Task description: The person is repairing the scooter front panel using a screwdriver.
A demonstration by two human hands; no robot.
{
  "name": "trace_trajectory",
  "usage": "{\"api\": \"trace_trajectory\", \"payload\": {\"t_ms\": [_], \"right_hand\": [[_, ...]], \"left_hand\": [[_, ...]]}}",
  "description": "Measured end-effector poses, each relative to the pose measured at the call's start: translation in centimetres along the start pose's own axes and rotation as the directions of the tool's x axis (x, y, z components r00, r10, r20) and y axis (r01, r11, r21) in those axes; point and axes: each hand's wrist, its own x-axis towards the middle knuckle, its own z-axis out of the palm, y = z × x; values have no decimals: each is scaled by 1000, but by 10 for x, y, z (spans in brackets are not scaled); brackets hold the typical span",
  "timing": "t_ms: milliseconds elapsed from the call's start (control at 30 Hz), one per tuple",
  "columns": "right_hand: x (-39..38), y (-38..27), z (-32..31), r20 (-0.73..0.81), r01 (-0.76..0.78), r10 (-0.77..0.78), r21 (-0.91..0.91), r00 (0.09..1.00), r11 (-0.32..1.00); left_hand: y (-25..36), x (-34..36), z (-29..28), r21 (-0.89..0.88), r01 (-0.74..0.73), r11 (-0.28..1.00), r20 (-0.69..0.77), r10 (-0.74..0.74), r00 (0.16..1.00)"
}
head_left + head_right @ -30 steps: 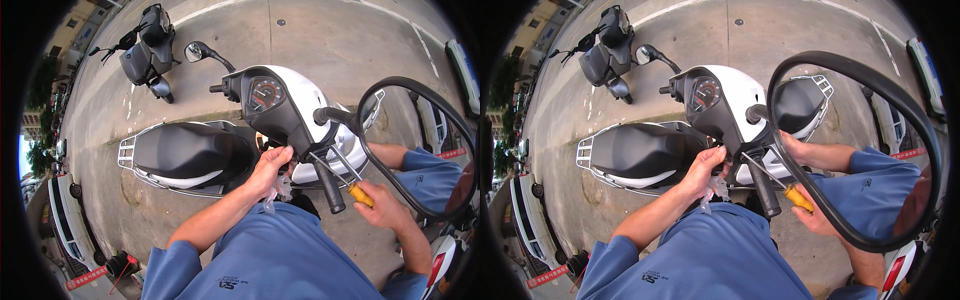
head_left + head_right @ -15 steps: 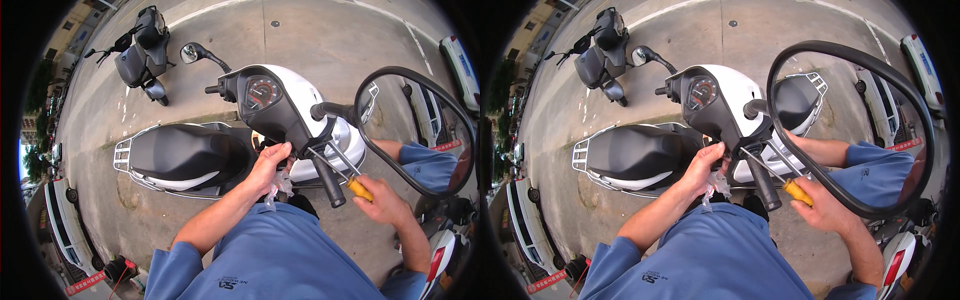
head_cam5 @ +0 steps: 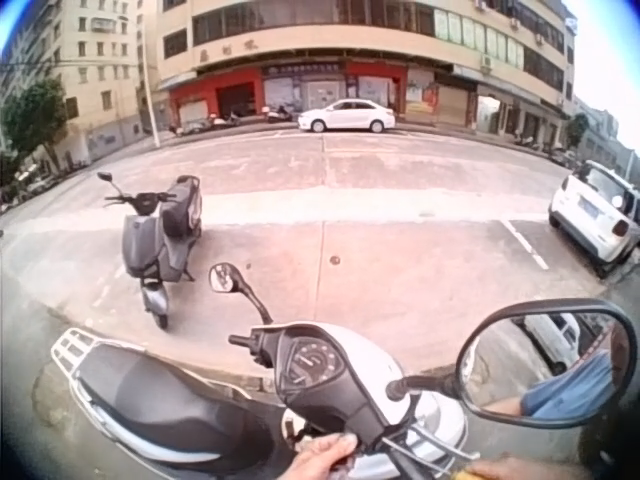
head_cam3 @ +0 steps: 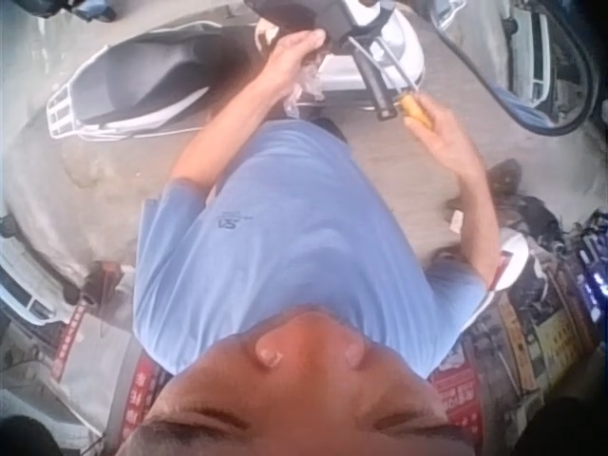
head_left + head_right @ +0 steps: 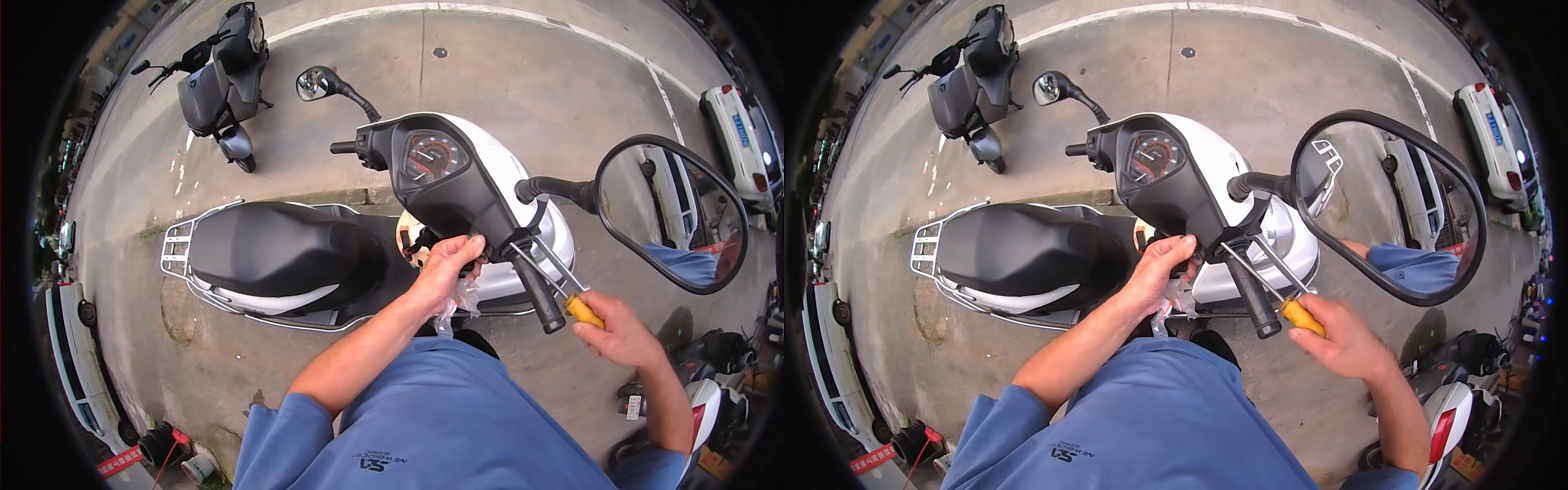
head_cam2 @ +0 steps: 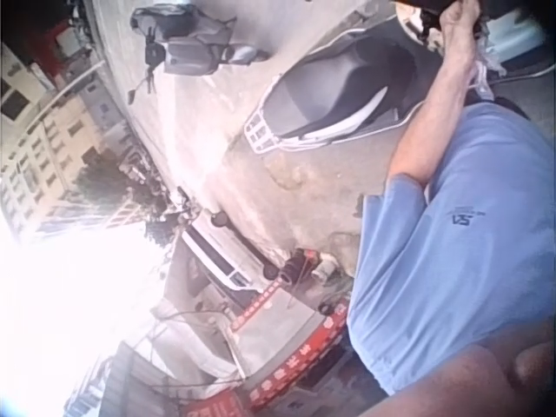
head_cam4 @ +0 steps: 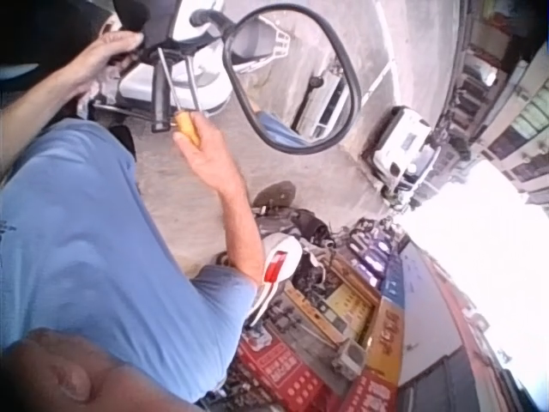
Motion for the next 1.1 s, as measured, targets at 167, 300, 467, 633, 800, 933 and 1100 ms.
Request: {"api": "trace_trajectory", "payload": {"t_ms": [167,300,467,633,800,933,1100], "right_hand": [[-11,-30,15,55,-253,247,284,967,925],[-16,-39,24,-76,-166,170,60,982,984],[-14,-79,26,-116,-235,221,-117,968,965],[-8,-82,27,-138,-244,217,-230,966,942],[1,-49,21,-140,-242,216,-214,966,946],[6,-47,19,-137,-156,119,-302,983,940],[13,-27,12,-75,-112,95,-274,993,955]], "left_hand": [[-1,2,-7,-14,17,1000,65,-16,998],[1,4,-11,-42,42,998,149,-35,988],[-2,6,-20,-109,41,993,221,-16,975],[-6,10,-23,-73,37,997,167,-25,986],[1,7,-19,-4,57,998,87,-57,995],[1,9,-23,-10,54,999,106,-52,993],[4,11,-19,45,69,997,102,-73,992]]}}
